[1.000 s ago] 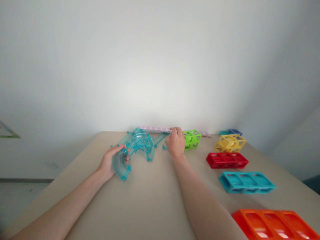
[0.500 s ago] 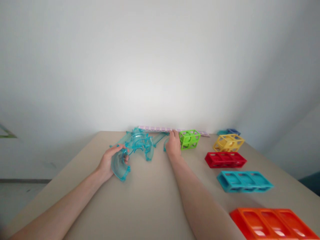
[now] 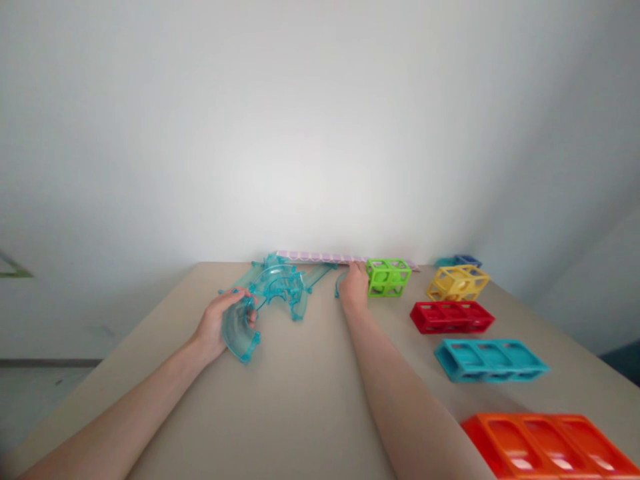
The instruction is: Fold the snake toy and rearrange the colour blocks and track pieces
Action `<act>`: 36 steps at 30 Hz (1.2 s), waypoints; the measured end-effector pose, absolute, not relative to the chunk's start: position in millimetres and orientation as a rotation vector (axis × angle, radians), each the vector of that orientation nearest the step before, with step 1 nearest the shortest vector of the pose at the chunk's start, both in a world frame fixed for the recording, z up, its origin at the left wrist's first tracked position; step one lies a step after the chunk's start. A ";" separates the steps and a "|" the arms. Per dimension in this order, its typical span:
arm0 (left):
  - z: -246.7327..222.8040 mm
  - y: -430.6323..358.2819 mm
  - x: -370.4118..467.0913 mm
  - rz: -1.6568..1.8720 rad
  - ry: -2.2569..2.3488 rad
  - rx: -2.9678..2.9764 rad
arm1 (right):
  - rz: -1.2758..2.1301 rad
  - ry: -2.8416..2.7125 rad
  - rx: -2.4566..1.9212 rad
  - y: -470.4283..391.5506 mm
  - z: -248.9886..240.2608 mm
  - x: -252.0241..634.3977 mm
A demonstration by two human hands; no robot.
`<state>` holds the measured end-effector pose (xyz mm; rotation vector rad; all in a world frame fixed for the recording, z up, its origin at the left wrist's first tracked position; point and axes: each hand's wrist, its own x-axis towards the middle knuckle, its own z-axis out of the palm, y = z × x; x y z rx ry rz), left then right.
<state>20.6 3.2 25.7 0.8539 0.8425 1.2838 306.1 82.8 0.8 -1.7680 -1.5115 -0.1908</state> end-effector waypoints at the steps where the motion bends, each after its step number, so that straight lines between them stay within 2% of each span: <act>1: 25.0 3.4 20.2 1.279 0.844 0.861 | -0.185 -1.509 -1.771 83.1 0.6 306.1; 25: 30.0 1.4 23.1 1.275 0.852 0.863 | -0.043 -1.598 -1.764 86.2 -0.2 293.2; 36: 33.4 -0.9 24.1 1.295 0.847 0.872 | -0.102 -1.181 -1.969 74.3 5.0 309.9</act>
